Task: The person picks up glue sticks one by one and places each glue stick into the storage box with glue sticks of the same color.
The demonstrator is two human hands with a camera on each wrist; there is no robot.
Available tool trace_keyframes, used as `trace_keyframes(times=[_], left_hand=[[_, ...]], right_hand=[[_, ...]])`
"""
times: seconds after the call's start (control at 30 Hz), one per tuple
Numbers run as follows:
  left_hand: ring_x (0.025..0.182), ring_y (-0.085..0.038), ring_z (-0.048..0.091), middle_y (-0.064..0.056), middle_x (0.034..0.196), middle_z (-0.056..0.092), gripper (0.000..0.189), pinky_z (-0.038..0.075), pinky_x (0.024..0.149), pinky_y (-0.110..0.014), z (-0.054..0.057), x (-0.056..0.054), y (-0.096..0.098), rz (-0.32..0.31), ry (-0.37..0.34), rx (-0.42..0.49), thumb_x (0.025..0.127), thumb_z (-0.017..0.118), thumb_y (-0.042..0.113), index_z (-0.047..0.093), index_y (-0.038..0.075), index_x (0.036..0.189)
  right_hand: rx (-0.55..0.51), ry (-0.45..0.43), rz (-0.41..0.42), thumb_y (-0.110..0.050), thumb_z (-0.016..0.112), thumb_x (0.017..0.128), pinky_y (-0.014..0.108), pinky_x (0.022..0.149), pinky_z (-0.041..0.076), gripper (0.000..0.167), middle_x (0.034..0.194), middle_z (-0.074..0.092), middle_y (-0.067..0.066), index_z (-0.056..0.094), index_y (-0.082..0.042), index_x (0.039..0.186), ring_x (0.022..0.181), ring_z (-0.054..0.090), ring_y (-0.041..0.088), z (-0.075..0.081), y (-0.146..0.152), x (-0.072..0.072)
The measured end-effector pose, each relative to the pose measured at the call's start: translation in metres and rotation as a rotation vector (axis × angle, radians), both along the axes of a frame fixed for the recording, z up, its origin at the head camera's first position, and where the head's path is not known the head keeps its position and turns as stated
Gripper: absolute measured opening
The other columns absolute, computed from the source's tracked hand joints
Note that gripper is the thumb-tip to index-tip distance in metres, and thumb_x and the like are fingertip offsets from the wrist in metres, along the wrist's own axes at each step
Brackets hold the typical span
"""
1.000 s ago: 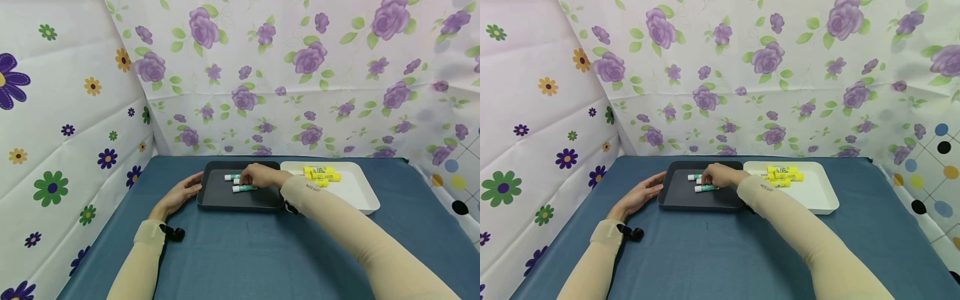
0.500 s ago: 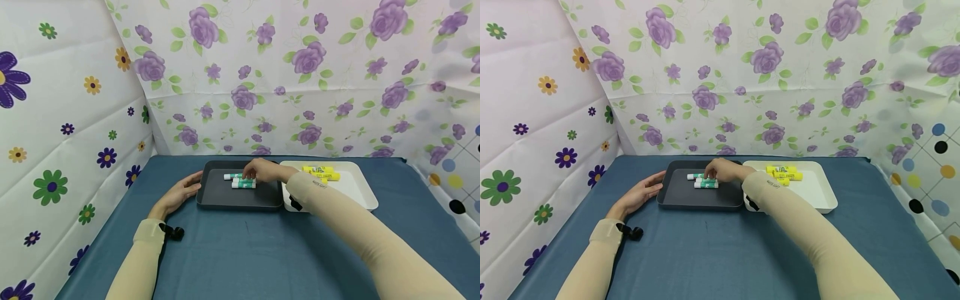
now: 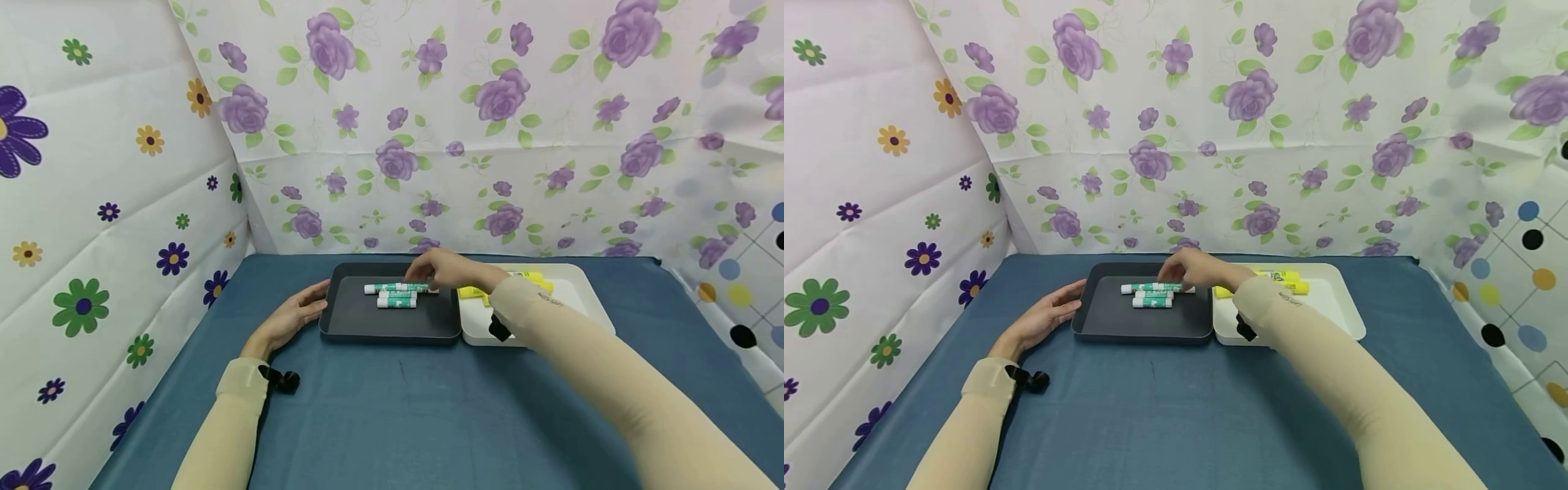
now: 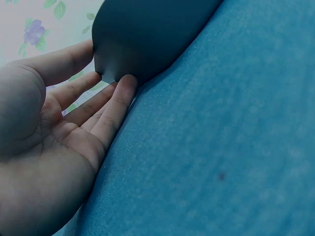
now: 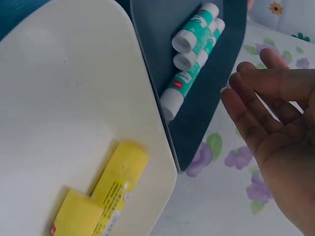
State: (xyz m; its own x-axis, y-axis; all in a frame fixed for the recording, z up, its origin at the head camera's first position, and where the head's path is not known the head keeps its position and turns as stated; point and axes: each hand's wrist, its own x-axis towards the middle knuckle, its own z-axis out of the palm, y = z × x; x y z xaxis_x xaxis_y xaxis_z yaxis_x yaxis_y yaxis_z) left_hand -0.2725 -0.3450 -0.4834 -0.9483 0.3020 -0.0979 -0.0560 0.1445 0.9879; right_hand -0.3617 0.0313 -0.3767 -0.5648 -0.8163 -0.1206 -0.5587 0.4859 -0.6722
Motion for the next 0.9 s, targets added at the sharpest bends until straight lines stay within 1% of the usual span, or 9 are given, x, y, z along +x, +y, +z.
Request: trace_keyframes(times=[0.1,0.23,0.37,0.5,0.63,0.7,0.77,0.83,0.9], left_hand=[[0.155,-0.038,0.025,-0.016,0.169,0.024,0.065,0.025,0.126,-0.059,0.002,0.001,0.002,0.002,0.002,-0.006,0.111,0.055,0.019,0.024,0.017,0.168],[0.154,-0.038,0.026,-0.016,0.169,0.025,0.064,0.027,0.125,-0.058,0.003,0.003,0.004,0.007,0.000,-0.007,0.111,0.054,0.017,0.024,0.017,0.168],[0.154,-0.039,0.026,-0.017,0.168,0.024,0.065,0.028,0.124,-0.059,0.004,0.004,0.002,0.015,0.001,-0.011,0.111,0.055,0.018,0.024,0.018,0.168],[0.153,-0.039,0.026,-0.018,0.168,0.023,0.065,0.028,0.124,-0.060,0.006,0.006,0.000,0.026,-0.003,-0.022,0.111,0.055,0.019,0.023,0.018,0.168],[0.154,-0.040,0.026,-0.019,0.169,0.021,0.065,0.028,0.124,-0.060,0.010,0.006,0.002,0.025,-0.020,-0.046,0.111,0.053,0.020,0.022,0.019,0.168],[0.154,-0.040,0.026,-0.019,0.169,0.020,0.066,0.029,0.124,-0.059,0.014,0.006,0.004,0.027,-0.022,-0.080,0.112,0.053,0.021,0.020,0.020,0.169],[0.153,-0.041,0.027,-0.020,0.169,0.021,0.066,0.030,0.124,-0.059,0.019,0.006,0.006,0.027,-0.006,-0.119,0.112,0.052,0.021,0.018,0.018,0.169],[0.152,-0.042,0.029,-0.021,0.168,0.023,0.067,0.031,0.123,-0.060,0.027,0.007,0.009,0.036,0.018,-0.155,0.112,0.053,0.022,0.019,0.016,0.169],[0.152,-0.044,0.030,-0.022,0.168,0.024,0.068,0.030,0.123,-0.061,0.035,0.007,0.012,0.042,0.048,-0.185,0.111,0.054,0.026,0.019,0.014,0.168]], right_hand=[[-0.022,0.010,-0.017,0.021,0.057,0.091,0.046,0.097,0.058,0.048,0.126,0.068,0.022,0.071,-0.002,0.130,0.115,0.064,0.038,0.003,0.011,0.002],[-0.073,0.010,-0.035,0.021,0.057,0.089,0.045,0.095,0.058,0.048,0.123,0.068,0.023,0.073,-0.004,0.127,0.111,0.064,0.038,0.001,0.028,0.002],[-0.106,0.001,-0.058,0.019,0.059,0.088,0.043,0.093,0.059,0.046,0.118,0.070,0.015,0.073,-0.004,0.126,0.108,0.063,0.035,-0.001,0.042,0.003],[-0.116,-0.021,-0.070,0.017,0.059,0.090,0.045,0.096,0.057,0.045,0.117,0.071,0.010,0.072,-0.003,0.128,0.111,0.062,0.036,-0.001,0.056,0.006],[-0.119,-0.038,-0.111,0.015,0.059,0.094,0.047,0.099,0.056,0.042,0.120,0.070,0.011,0.072,-0.005,0.129,0.115,0.062,0.037,0.000,0.074,0.009],[-0.127,-0.041,-0.133,0.015,0.059,0.095,0.048,0.099,0.056,0.041,0.122,0.069,0.015,0.072,-0.006,0.128,0.116,0.062,0.039,-0.001,0.083,0.009],[-0.137,-0.051,-0.153,0.015,0.058,0.095,0.048,0.099,0.056,0.041,0.124,0.068,0.019,0.071,-0.004,0.129,0.117,0.061,0.041,-0.001,0.091,0.009],[-0.146,-0.053,-0.165,0.015,0.058,0.095,0.049,0.099,0.056,0.041,0.126,0.066,0.023,0.070,-0.001,0.131,0.118,0.060,0.043,-0.002,0.099,0.008],[-0.148,-0.049,-0.181,0.015,0.058,0.095,0.050,0.100,0.056,0.041,0.127,0.066,0.024,0.068,0.001,0.132,0.117,0.061,0.043,-0.004,0.108,0.008]])
